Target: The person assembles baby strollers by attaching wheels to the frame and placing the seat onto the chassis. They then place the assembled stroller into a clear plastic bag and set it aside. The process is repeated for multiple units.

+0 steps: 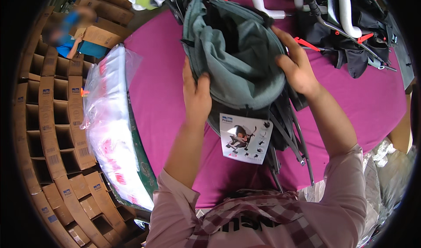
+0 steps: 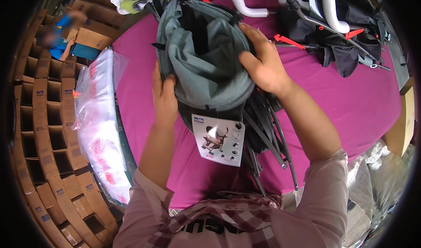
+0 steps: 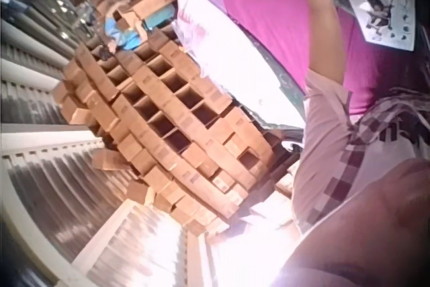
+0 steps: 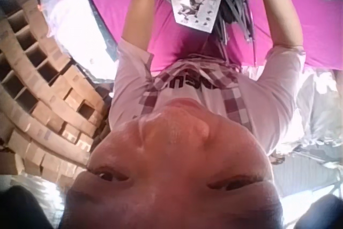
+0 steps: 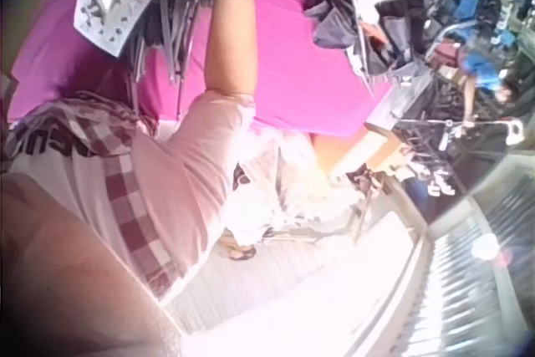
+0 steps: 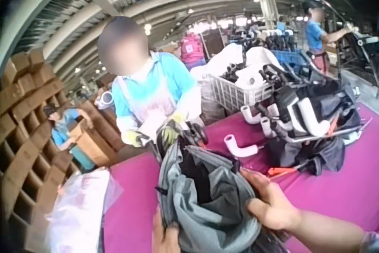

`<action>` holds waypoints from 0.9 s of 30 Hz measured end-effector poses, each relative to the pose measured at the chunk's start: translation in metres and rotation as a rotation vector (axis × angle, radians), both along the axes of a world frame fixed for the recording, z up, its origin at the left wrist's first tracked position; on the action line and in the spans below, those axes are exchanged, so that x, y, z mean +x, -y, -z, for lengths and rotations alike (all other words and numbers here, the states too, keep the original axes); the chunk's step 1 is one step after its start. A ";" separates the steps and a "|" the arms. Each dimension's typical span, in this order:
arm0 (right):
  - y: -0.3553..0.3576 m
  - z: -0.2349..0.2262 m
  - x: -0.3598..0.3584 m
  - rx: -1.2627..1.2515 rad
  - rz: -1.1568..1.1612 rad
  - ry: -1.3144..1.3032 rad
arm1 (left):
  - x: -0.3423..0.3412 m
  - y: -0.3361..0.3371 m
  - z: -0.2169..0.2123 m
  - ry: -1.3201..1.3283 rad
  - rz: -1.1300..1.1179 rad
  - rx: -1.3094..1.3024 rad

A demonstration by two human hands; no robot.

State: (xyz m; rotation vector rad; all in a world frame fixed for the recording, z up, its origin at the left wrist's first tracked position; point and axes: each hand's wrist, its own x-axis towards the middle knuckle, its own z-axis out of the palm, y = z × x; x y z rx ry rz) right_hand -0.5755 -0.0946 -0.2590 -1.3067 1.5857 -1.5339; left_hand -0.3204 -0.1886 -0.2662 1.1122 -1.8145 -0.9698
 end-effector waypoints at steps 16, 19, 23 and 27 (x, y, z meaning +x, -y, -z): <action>0.112 0.050 -0.039 -0.063 0.144 0.131 | -0.022 0.048 0.041 0.024 -0.251 0.118; 0.075 0.036 -0.044 0.020 0.152 0.270 | -0.027 0.031 0.024 0.080 -0.065 0.015; 0.051 0.038 -0.070 0.077 0.091 0.226 | -0.058 0.017 -0.002 0.116 0.024 0.012; 0.064 0.045 -0.068 0.140 0.122 0.071 | -0.064 0.064 0.030 0.087 -0.029 -0.043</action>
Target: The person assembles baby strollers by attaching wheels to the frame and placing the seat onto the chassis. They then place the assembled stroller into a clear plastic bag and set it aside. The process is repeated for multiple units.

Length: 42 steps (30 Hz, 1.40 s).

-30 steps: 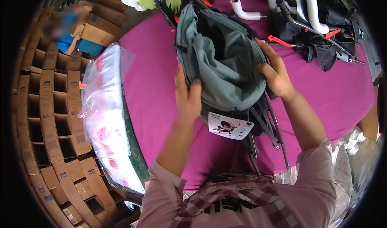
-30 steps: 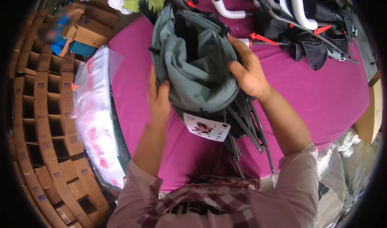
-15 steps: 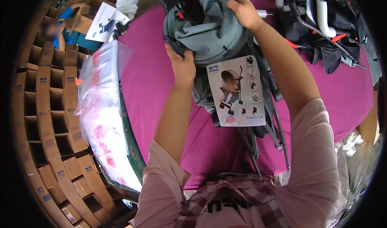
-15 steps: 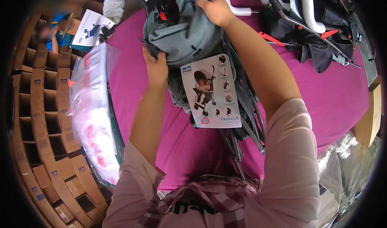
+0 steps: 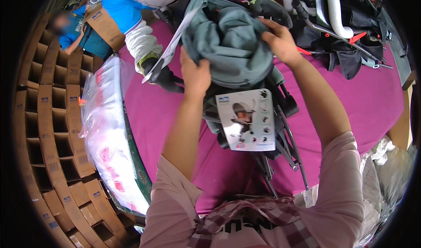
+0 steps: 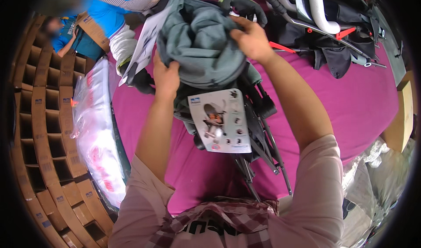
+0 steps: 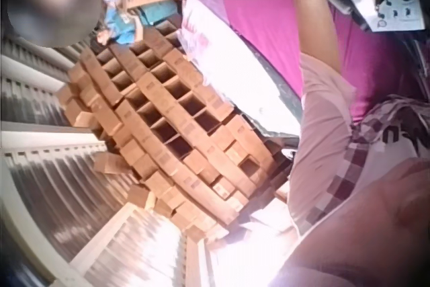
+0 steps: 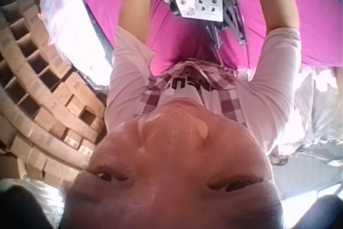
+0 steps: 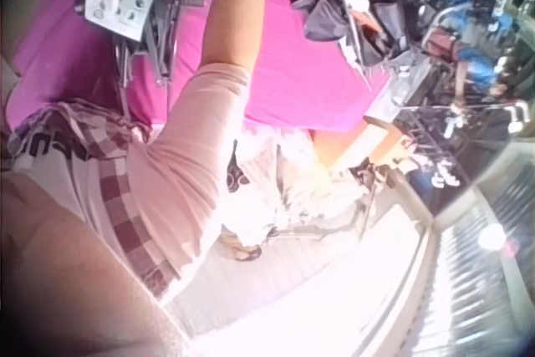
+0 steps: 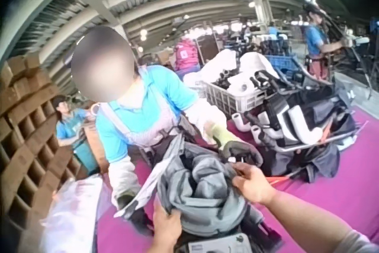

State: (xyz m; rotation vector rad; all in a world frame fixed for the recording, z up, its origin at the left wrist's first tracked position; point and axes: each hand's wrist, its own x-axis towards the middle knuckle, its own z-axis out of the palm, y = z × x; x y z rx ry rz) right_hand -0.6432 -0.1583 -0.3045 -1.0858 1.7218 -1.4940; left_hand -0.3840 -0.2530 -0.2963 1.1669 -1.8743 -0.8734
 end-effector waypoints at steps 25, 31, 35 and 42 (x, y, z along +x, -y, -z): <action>-0.501 0.076 0.193 0.679 0.421 0.664 | 0.229 -0.330 0.063 -0.069 0.476 0.191; -0.535 0.038 0.299 1.036 0.063 -0.280 | 0.171 -0.405 0.052 -0.118 0.979 0.162; -0.628 0.011 0.322 0.854 0.113 0.046 | 0.169 -0.476 0.052 -0.073 1.086 0.196; -0.795 0.032 0.277 1.058 0.521 -0.170 | 0.120 -0.562 0.039 0.081 1.216 0.187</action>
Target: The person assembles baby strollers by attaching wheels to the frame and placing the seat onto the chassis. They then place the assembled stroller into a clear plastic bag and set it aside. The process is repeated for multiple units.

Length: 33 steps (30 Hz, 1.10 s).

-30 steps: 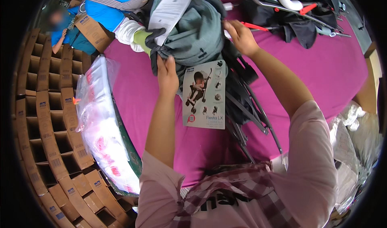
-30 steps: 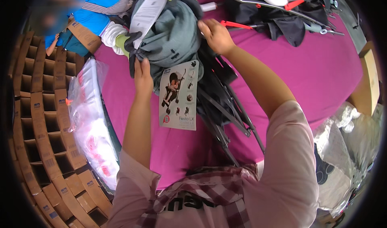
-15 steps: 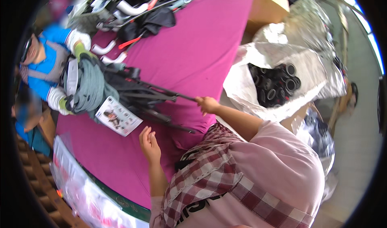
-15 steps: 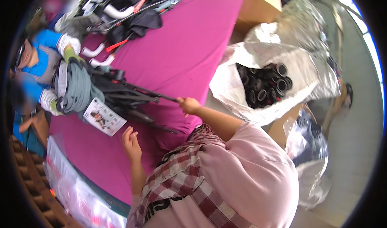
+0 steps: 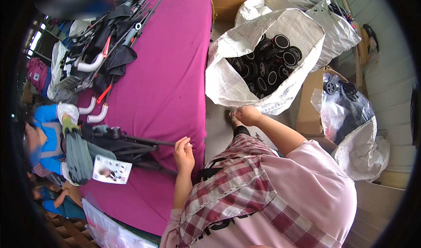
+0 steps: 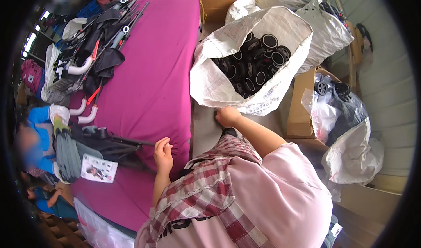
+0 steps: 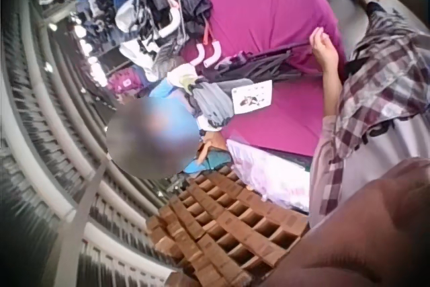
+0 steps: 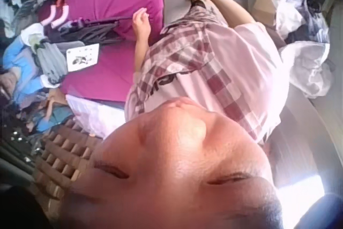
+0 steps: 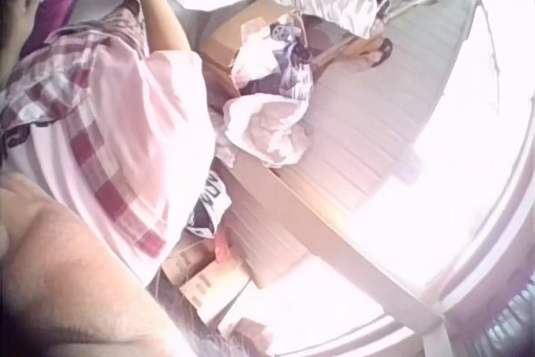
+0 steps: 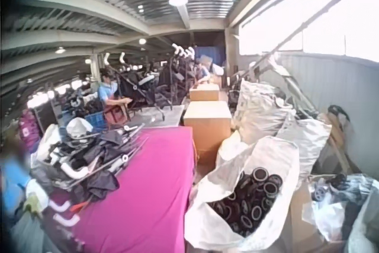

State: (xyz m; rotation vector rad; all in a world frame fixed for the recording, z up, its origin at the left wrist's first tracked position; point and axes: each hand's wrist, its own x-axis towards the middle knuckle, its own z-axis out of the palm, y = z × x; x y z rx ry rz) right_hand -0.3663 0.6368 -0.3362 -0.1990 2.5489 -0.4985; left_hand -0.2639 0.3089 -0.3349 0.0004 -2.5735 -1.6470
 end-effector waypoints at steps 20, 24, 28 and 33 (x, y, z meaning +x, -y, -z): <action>-0.435 0.165 -0.200 0.154 0.875 -0.520 | -0.238 -0.197 -0.001 0.455 0.167 -0.527; -0.477 0.181 -0.284 0.279 0.848 -0.454 | -0.277 -0.223 -0.018 0.451 0.213 -0.572; -0.502 0.180 -0.306 0.234 0.863 -0.092 | -0.284 -0.224 -0.008 0.455 0.275 -0.615; -0.503 0.173 -0.319 -0.108 0.832 -0.132 | -0.293 -0.241 -0.002 0.479 0.310 -0.590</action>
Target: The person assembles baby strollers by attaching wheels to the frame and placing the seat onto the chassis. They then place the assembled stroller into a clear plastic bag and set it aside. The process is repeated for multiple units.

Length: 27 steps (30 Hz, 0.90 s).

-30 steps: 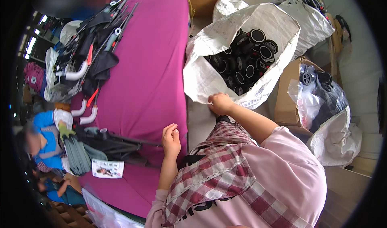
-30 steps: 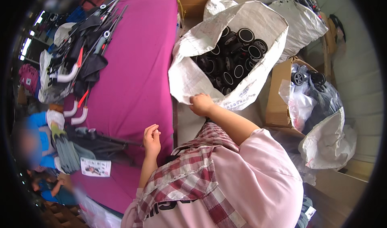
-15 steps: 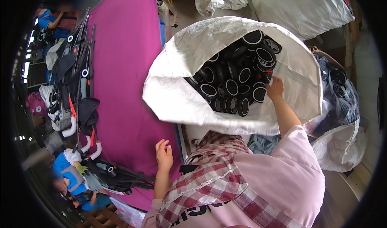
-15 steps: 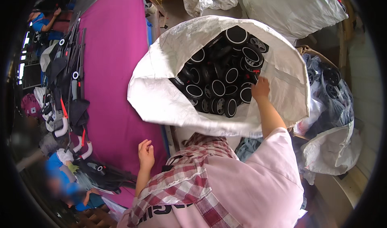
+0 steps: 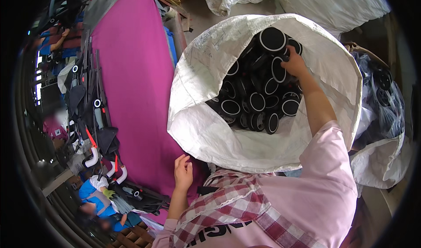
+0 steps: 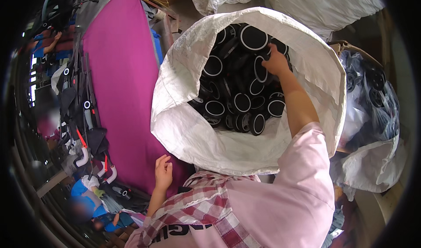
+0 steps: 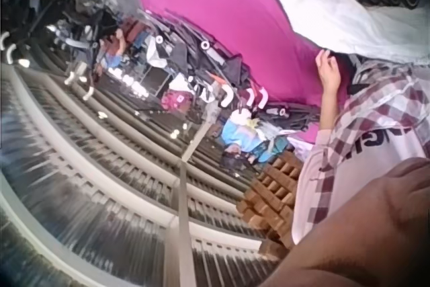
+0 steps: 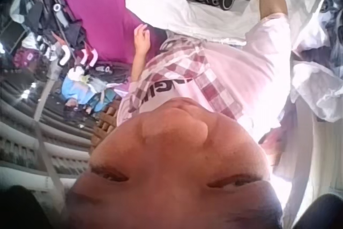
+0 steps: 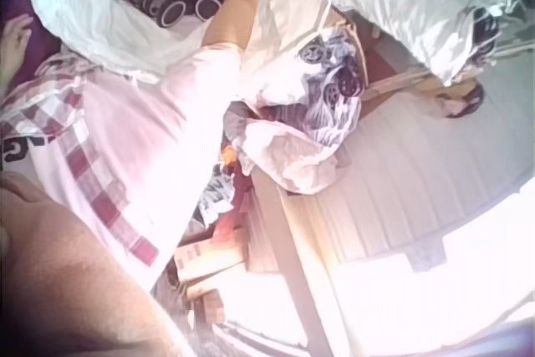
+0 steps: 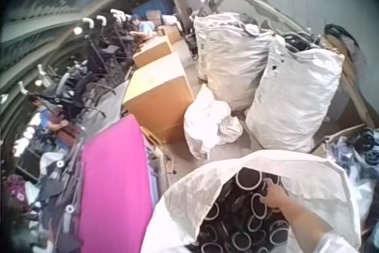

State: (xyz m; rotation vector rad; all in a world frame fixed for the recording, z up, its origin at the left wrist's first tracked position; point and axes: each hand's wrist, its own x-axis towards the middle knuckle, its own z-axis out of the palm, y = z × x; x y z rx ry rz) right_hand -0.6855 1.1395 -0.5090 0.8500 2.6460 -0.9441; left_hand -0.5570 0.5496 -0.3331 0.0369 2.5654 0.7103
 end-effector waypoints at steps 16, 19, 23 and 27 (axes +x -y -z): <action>0.063 0.047 -0.136 -1.040 0.470 0.106 | 0.082 0.054 0.004 -0.012 -0.244 -0.038; 0.098 0.043 -0.143 -1.068 0.435 0.005 | 0.096 0.058 0.011 -0.026 -0.273 0.014; 0.166 0.037 -0.087 -1.114 0.407 -0.162 | 0.114 0.066 0.008 -0.060 -0.350 0.050; 0.245 0.020 0.027 -0.762 0.353 -0.096 | 0.162 0.088 0.008 -0.155 -0.421 0.114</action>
